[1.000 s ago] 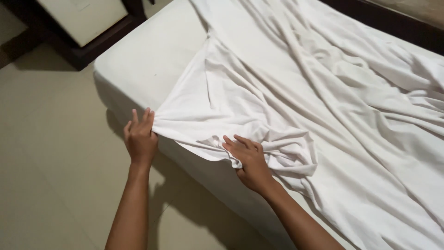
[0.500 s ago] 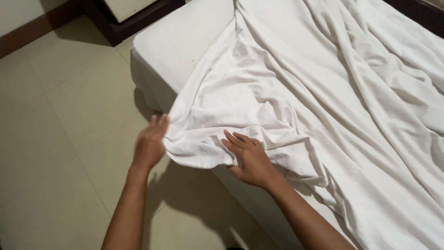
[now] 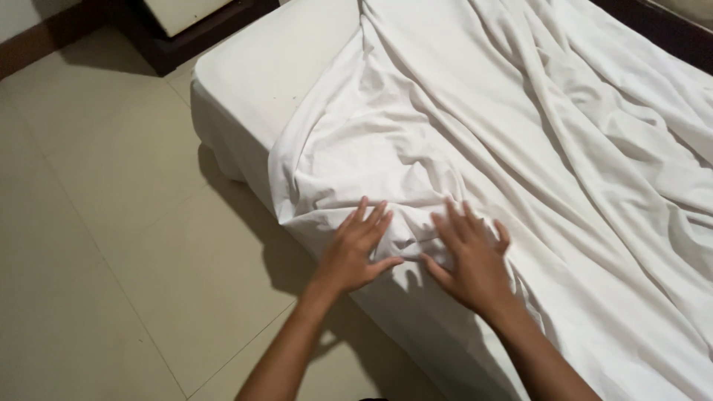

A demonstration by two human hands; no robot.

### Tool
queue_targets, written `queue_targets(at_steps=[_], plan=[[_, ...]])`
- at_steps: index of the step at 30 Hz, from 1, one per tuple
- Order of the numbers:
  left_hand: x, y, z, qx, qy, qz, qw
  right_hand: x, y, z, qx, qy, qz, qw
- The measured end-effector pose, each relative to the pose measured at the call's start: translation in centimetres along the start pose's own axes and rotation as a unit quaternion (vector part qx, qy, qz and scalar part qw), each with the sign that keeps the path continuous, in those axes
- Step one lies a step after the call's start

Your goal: The person spreads a white sheet over a mattress, smoothing it out and tucking the edges under the mattress. They work around the bed, pulling and adjusting the sheet to fit snugly over the mattress surface.

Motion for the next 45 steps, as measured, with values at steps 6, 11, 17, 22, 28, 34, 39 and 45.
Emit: queue_targets(at_steps=[6,11,17,22,28,34,39,45], plan=[[5.5,1.1,2.2,-0.102,0.020,0.064,0.992,0.9,-5.0,-4.9,0.119,0.041,0.030,0.992],[4.8,2.8,1.0,-0.068,-0.046,0.107,0.991,5.4,-5.4,-7.7,0.130,0.060,0.055,0.988],[-1.4,7.8,-2.7,-0.128,-0.119,0.073,0.982,7.0,0.9,-3.9,0.070,0.046,0.112,0.990],[-4.7,10.9,-4.9,-0.203,-0.160,0.124,0.958,7.4,7.1,-0.7,-0.014,0.041,0.191,0.981],[-1.8,4.0,-4.4,-0.083,-0.140,0.064,0.985,2.4,5.5,-2.3,-0.053,-0.040,0.267,0.962],[4.1,-6.7,-3.7,0.046,0.014,-0.065,0.997,-0.4,-0.7,-7.8,0.008,-0.011,0.199,0.980],[9.5,-11.5,-4.7,0.094,0.176,-0.059,0.978,1.2,-3.2,-12.8,0.061,0.183,0.159,0.968],[11.6,-9.6,-4.9,0.095,0.113,-0.038,0.988,3.3,-3.9,-15.9,0.092,0.126,0.159,0.975]])
Point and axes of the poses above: each hand's wrist, its own z-axis towards the middle knuckle, its own x-axis out of the palm, y = z × x, the point moved 8 cm from there along z, towards the middle knuckle, and after that the axes turned 15 degrees about -x, right-handed, at the moved point
